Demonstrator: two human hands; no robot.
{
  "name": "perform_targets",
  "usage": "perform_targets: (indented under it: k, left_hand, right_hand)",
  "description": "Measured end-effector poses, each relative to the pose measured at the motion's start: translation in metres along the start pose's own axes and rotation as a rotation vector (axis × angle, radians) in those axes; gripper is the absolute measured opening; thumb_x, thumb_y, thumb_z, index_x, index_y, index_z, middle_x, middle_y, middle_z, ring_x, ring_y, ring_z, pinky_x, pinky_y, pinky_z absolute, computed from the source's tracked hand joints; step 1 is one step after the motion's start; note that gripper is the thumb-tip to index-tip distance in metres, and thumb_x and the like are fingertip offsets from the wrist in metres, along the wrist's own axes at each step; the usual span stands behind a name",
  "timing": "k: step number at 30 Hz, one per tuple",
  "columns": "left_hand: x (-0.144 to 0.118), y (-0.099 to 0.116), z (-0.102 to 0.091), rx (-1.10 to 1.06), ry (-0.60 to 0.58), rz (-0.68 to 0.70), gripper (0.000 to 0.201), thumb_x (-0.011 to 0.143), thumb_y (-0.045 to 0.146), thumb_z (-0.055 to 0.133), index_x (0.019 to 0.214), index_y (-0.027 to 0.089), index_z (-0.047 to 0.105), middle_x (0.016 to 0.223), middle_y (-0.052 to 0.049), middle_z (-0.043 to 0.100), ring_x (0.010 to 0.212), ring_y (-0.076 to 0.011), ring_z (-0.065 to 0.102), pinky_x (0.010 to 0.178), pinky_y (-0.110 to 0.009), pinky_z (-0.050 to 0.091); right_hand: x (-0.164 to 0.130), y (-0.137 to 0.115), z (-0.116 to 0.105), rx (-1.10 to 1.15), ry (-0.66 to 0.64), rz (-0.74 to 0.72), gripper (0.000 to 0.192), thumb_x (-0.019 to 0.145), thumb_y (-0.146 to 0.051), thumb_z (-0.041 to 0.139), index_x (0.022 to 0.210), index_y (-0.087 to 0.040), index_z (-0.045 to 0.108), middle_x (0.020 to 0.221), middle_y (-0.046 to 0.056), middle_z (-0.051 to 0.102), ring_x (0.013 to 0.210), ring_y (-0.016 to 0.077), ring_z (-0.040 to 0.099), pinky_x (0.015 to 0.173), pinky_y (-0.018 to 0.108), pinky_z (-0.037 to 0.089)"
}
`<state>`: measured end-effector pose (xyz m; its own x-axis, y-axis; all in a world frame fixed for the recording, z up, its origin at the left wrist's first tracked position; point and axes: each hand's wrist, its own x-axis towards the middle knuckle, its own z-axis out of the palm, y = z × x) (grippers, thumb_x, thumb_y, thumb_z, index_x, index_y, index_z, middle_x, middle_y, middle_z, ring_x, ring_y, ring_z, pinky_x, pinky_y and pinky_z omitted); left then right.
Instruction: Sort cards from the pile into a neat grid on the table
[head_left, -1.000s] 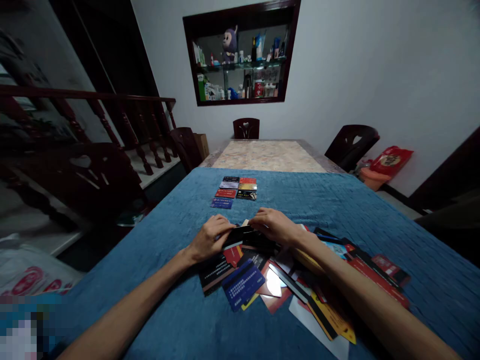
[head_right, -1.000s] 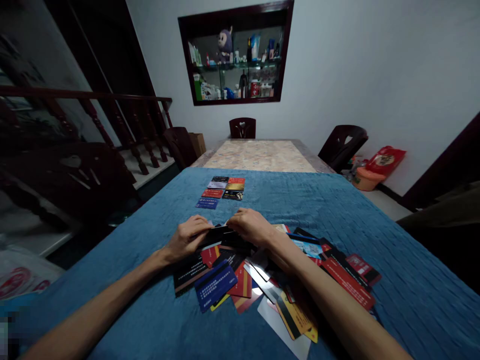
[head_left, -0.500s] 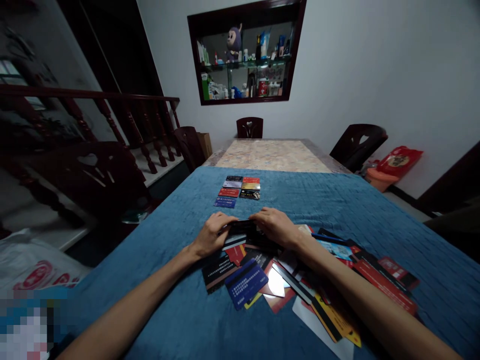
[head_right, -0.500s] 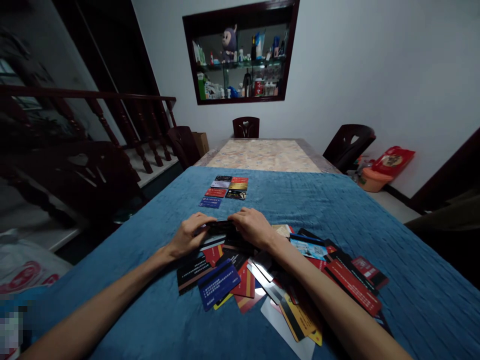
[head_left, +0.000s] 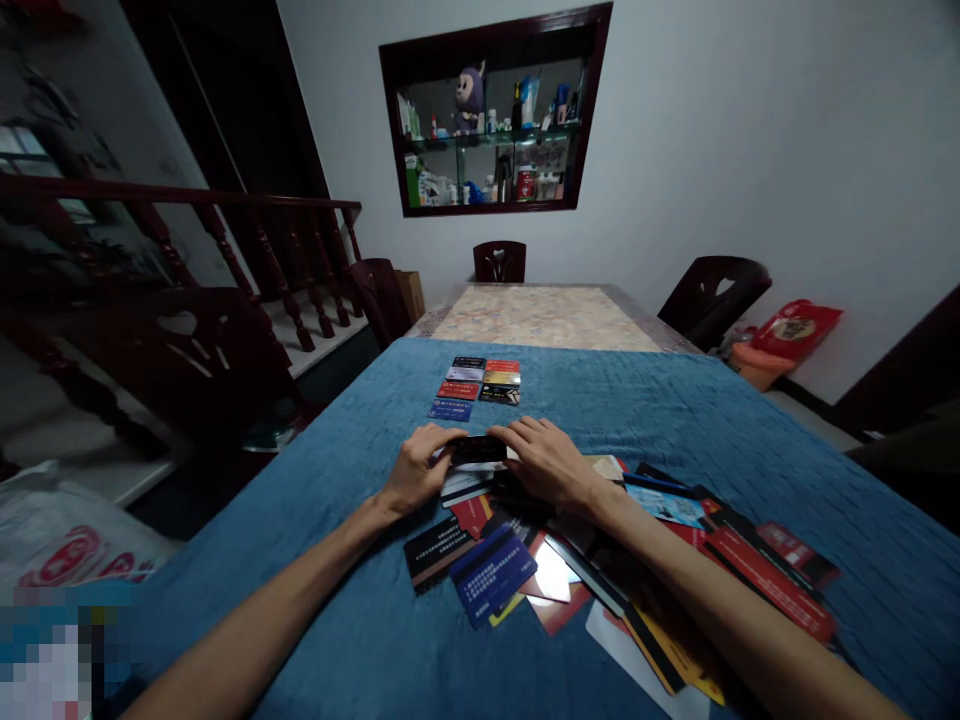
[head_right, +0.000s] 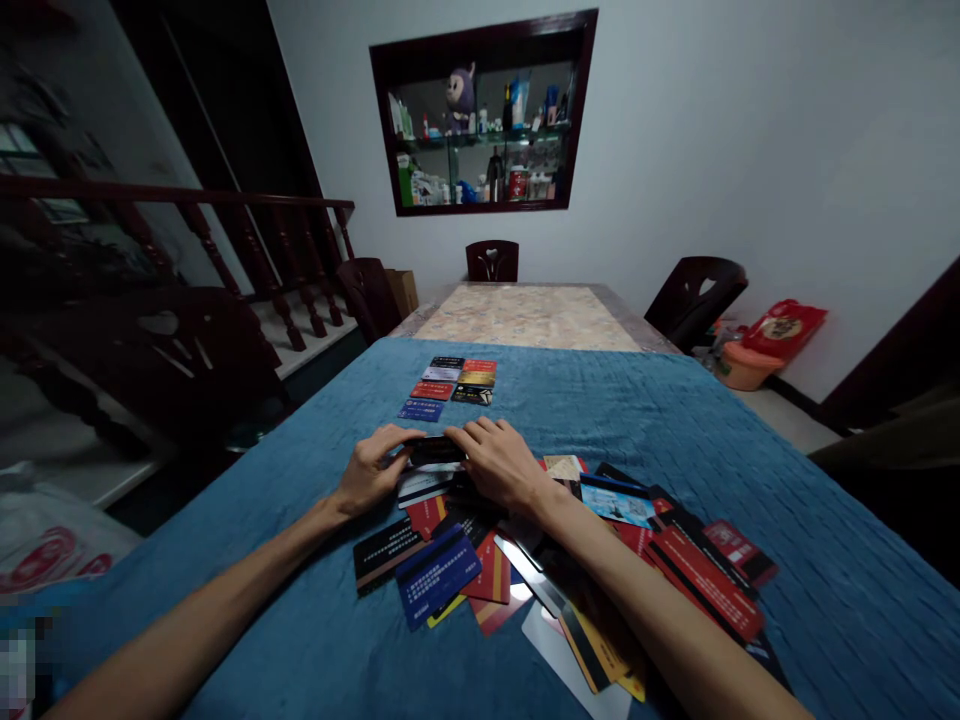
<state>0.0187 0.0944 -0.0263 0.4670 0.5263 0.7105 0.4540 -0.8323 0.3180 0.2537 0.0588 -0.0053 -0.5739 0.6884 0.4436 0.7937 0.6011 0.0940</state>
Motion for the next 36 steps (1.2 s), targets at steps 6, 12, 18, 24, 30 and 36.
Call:
perform_targets:
  k: [6,12,18,24,30,36]
  left_hand:
    - [0.001,0.0,0.0,-0.02,0.022,-0.008,0.028,0.087,0.009,0.052,0.108,0.019,0.068,0.092,-0.006,0.072,0.084,-0.0182,0.065,0.078,-0.034,0.052]
    - [0.002,0.002,0.0,-0.032,0.024,-0.004,0.027,0.088,0.009,0.051,0.107,0.019,0.067,0.092,-0.005,0.072,0.086,-0.0178,0.065,0.08,-0.033,0.053]
    - [0.003,0.003,0.0,-0.044,0.025,-0.021,0.027,0.088,0.009,0.051,0.106,0.019,0.068,0.093,-0.005,0.072,0.088,-0.0181,0.066,0.082,-0.034,0.054]
    - [0.005,0.004,0.0,-0.063,0.011,-0.045,0.026,0.088,0.01,0.051,0.106,0.019,0.068,0.094,-0.005,0.072,0.09,-0.0185,0.066,0.083,-0.035,0.054]
    - [0.006,0.002,0.001,-0.032,-0.01,-0.021,0.027,0.088,0.01,0.051,0.109,0.019,0.066,0.096,-0.006,0.071,0.09,-0.019,0.065,0.085,-0.036,0.053]
    - [0.006,0.003,0.002,0.034,-0.024,0.033,0.033,0.089,0.01,0.054,0.12,0.019,0.06,0.107,-0.008,0.068,0.1,-0.0209,0.063,0.089,-0.038,0.051]
  right_hand:
    - [0.0,-0.004,0.0,0.004,0.052,0.021,0.047,0.082,-0.015,0.061,0.128,-0.017,0.053,0.112,0.012,0.062,0.098,0.0245,0.054,0.081,0.036,0.043]
    - [-0.001,-0.003,0.002,-0.025,0.081,0.023,0.042,0.082,-0.013,0.06,0.124,-0.017,0.055,0.112,0.012,0.062,0.097,0.0244,0.053,0.078,0.035,0.043]
    - [-0.001,-0.003,0.003,-0.023,0.096,-0.009,0.037,0.085,-0.018,0.062,0.122,-0.016,0.055,0.112,0.012,0.061,0.096,0.0251,0.053,0.077,0.036,0.043]
    - [-0.002,-0.002,0.005,-0.017,0.129,-0.006,0.034,0.086,-0.016,0.059,0.119,-0.016,0.057,0.111,0.013,0.061,0.096,0.0256,0.052,0.076,0.036,0.044]
    - [-0.003,0.002,0.007,-0.013,0.17,-0.024,0.032,0.085,-0.013,0.056,0.117,-0.015,0.058,0.112,0.015,0.06,0.097,0.0258,0.05,0.079,0.037,0.045]
    - [-0.003,0.007,0.004,-0.035,0.196,-0.028,0.03,0.086,-0.017,0.058,0.116,-0.014,0.059,0.109,0.014,0.061,0.097,0.026,0.05,0.08,0.037,0.046]
